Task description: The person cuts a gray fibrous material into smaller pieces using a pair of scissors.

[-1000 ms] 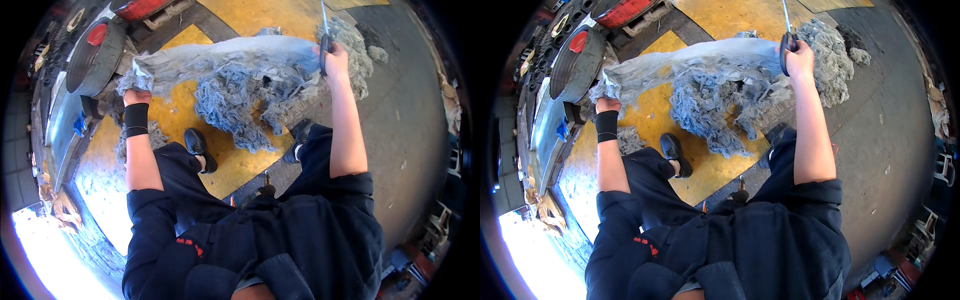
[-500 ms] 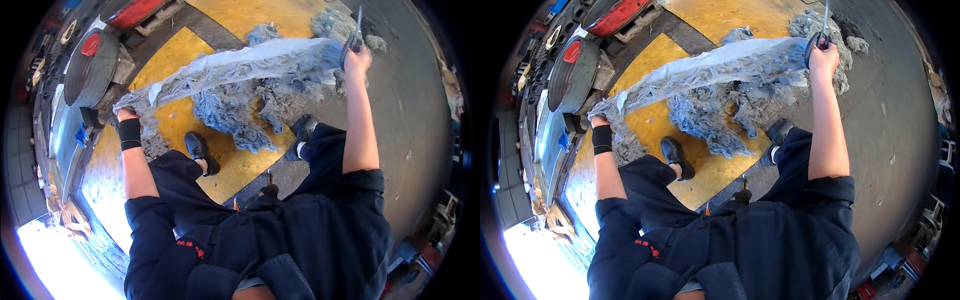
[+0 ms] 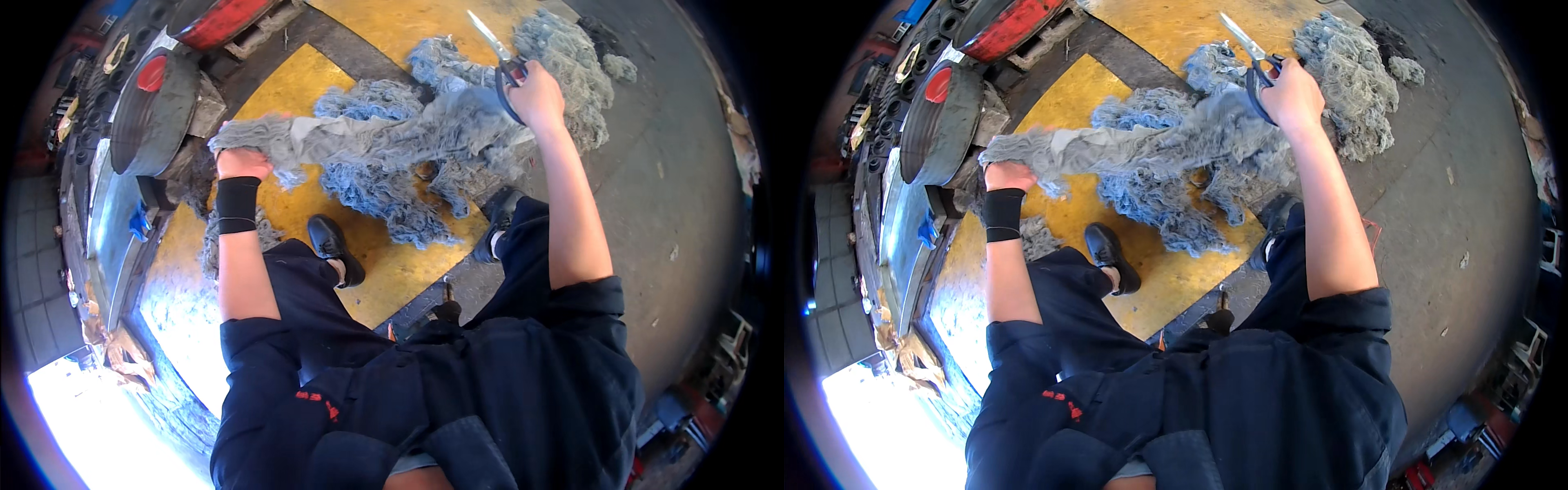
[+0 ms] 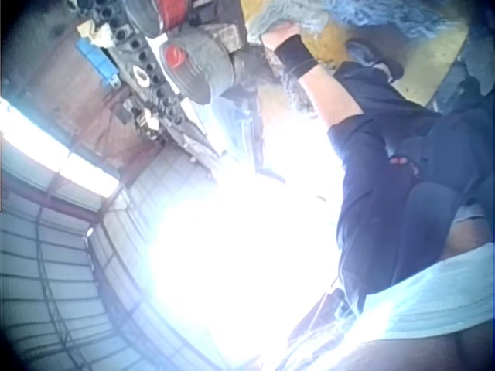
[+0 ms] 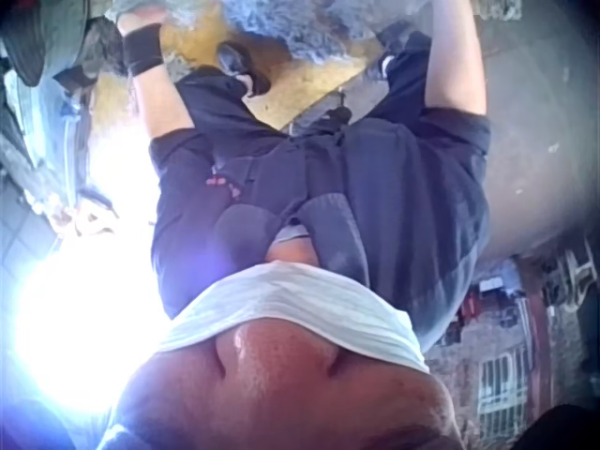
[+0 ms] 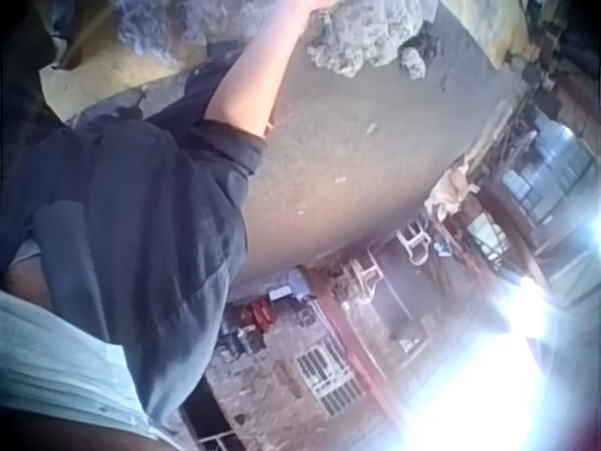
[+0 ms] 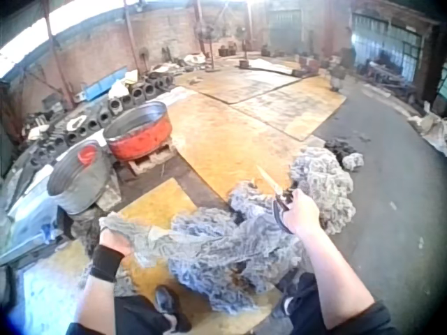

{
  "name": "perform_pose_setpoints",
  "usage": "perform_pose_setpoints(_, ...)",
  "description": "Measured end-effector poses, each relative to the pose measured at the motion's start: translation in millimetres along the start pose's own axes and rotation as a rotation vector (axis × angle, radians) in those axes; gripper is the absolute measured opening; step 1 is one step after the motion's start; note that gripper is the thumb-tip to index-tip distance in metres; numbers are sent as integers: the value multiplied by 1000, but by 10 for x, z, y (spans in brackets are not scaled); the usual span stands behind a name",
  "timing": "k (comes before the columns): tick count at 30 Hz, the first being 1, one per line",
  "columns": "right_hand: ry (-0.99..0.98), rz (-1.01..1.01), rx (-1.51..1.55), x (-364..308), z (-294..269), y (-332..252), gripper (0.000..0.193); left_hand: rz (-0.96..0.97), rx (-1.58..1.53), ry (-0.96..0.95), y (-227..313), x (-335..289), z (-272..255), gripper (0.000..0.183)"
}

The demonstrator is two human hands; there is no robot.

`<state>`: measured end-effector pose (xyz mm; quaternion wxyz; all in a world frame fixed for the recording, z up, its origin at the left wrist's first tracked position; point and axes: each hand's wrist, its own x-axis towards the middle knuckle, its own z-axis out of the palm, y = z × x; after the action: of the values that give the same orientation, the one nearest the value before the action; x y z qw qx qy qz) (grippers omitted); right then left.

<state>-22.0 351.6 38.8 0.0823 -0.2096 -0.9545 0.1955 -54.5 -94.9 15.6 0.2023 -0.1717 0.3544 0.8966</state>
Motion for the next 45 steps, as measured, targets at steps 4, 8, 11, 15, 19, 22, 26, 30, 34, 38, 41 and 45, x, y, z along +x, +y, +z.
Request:
perform_pose_setpoints(4, -444, 5, 501, -223, 291, -363, 47, -57, -63, -139, -315, 48, 402, 76)
perform_pose_setpoints(8, -892, 134, 1049, -563, 414, -862, 58, -96, -190, -283, -579, 160, 486, 77)
perform_pose_setpoints(11, -1001, 186, 1079, -791, 514, -1008, 46, -127, -324, -489, -748, 246, 481, 79)
perform_pose_setpoints(15, -953, 212, 1196, -956, 900, -1049, 47, -109, -381, -505, -852, 320, 576, 77)
perform_pose_setpoints(19, -870, 228, 1294, -974, 760, -1134, 49, 15, -258, -178, -867, 281, 752, 75)
perform_pose_setpoints(22, -911, 166, 1287, -828, 662, -1059, 51, 103, -83, -267, -816, 386, 618, 66)
perform_pose_setpoints(26, -729, 286, 1168, -403, 403, -904, 34, 140, 108, -31, -507, 396, 324, 45)
perform_pose_setpoints(30, -515, 366, 1478, 33, 259, -505, 25, 232, 511, 4, -454, 393, 71, 27)
perform_pose_setpoints(34, -313, 187, 1737, 261, 140, -137, 27, 185, 927, 98, -428, 314, 198, 20)
perform_pose_setpoints(38, -30, 81, 1742, 321, 92, 5, 28, 210, 1001, 96, -478, 235, 236, 19)
perform_pose_setpoints(41, -36, 69, 1752, 261, -14, -176, 17, 284, 971, 139, -567, 267, 198, 23)
perform_pose_setpoints(45, -190, -125, 1742, 77, 16, -470, 22, 110, 1158, -5, -525, 303, 126, 27)
